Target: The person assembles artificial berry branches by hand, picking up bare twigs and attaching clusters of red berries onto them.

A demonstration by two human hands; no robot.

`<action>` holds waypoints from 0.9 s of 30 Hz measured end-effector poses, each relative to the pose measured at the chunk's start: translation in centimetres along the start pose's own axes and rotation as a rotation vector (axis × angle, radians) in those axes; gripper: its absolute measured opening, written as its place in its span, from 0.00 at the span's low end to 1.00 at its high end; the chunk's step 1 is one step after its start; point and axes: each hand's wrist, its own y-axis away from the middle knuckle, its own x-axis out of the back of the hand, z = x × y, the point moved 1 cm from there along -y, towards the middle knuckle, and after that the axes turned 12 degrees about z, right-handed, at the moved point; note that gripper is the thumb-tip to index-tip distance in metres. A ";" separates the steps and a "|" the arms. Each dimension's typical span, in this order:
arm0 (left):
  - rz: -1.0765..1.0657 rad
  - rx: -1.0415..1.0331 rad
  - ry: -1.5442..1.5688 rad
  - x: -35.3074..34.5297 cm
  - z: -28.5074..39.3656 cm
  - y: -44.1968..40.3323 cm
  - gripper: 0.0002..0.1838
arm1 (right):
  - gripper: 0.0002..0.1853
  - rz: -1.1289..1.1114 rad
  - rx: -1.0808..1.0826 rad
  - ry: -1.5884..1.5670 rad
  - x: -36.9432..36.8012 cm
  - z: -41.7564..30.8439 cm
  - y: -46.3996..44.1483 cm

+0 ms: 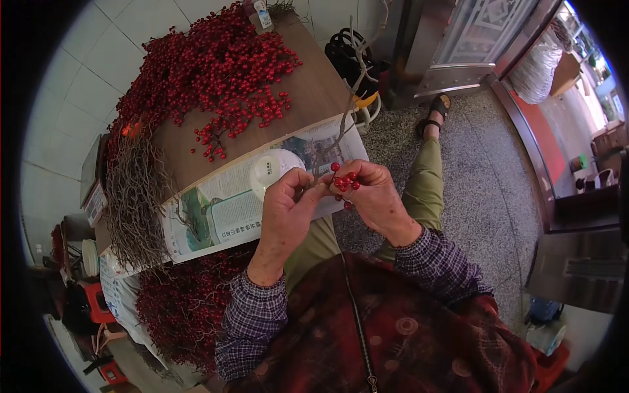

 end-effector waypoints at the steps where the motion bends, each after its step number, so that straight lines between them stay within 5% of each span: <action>1: 0.016 0.013 -0.041 0.0 -0.3 -0.1 0.04 | 0.04 0.007 0.013 0.030 0.1 0.0 -0.1; 8: 0.012 0.126 0.016 0.3 -0.5 -0.2 0.06 | 0.15 -0.140 0.133 0.331 0.4 -4.1 -0.7; 11: -0.008 0.192 0.016 0.1 0.3 0.3 0.06 | 0.24 -0.063 -0.029 0.219 1.6 -5.9 -1.9; 18: -0.238 0.373 0.187 1.4 -0.5 1.7 0.08 | 0.15 -0.238 -0.207 -0.108 0.3 -5.9 -3.8; 20: -0.350 0.468 0.489 2.0 -0.5 2.2 0.11 | 0.09 -0.246 -0.171 -0.096 0.0 -5.8 -3.9; 27: -0.084 0.466 0.459 2.5 0.0 4.1 0.16 | 0.05 -0.002 0.020 -0.250 -0.5 -5.4 -4.6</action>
